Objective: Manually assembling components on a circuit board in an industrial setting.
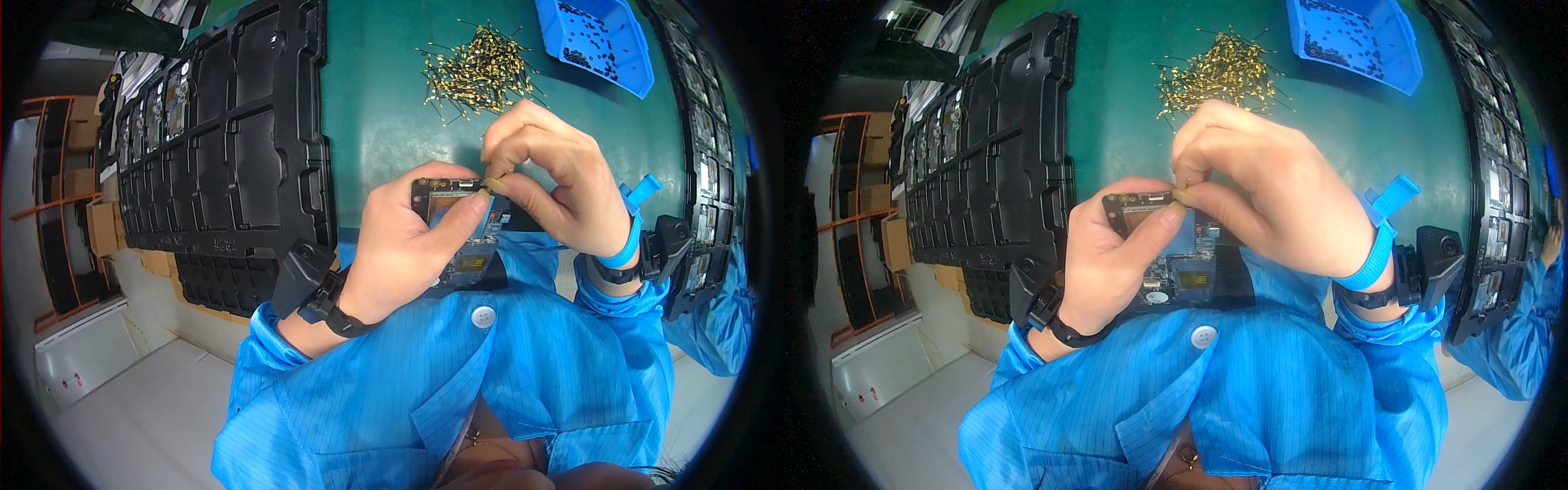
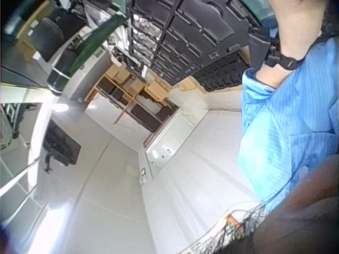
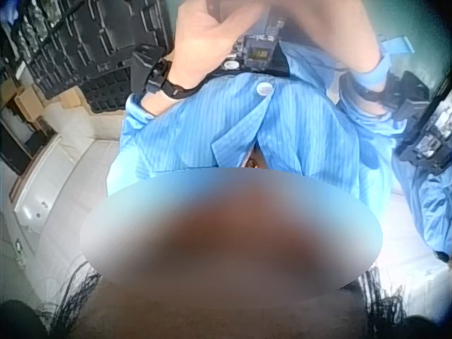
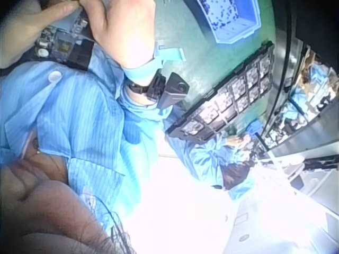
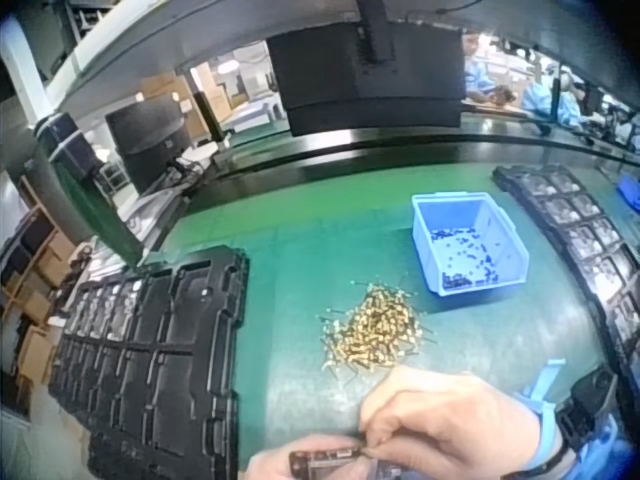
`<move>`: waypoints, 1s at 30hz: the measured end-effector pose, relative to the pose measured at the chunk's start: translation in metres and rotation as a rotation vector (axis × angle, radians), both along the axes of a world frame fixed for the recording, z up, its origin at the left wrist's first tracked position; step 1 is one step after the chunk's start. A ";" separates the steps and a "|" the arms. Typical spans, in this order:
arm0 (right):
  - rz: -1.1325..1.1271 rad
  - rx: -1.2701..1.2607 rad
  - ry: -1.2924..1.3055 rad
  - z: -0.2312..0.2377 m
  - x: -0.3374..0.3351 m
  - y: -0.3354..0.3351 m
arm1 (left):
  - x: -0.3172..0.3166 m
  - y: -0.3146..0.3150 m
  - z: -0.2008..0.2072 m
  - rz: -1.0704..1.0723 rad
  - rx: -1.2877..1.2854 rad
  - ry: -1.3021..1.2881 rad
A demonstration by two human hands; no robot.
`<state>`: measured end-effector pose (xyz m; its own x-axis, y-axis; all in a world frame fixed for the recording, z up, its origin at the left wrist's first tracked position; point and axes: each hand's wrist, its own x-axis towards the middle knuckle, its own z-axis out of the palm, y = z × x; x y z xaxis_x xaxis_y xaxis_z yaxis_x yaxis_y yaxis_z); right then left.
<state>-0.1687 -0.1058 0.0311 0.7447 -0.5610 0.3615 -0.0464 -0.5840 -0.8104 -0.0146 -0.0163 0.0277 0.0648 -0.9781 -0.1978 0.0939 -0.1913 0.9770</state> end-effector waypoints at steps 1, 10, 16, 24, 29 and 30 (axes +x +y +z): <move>0.000 -0.001 0.000 0.000 0.001 0.000 | 0.000 0.000 0.001 0.002 0.007 0.013; -0.103 0.237 -0.117 -0.010 -0.002 0.008 | 0.001 0.001 0.000 0.055 -0.065 -0.036; -0.108 0.171 -0.026 -0.009 -0.002 0.016 | 0.002 0.002 -0.003 0.071 -0.136 -0.138; -0.173 0.163 -0.038 -0.009 -0.001 0.018 | 0.003 0.002 -0.006 0.061 -0.164 -0.139; -0.185 0.146 -0.034 -0.009 -0.001 0.018 | 0.003 0.003 -0.006 0.068 -0.162 -0.108; -0.186 0.136 -0.029 -0.009 -0.001 0.018 | 0.004 0.003 -0.006 0.046 -0.161 -0.140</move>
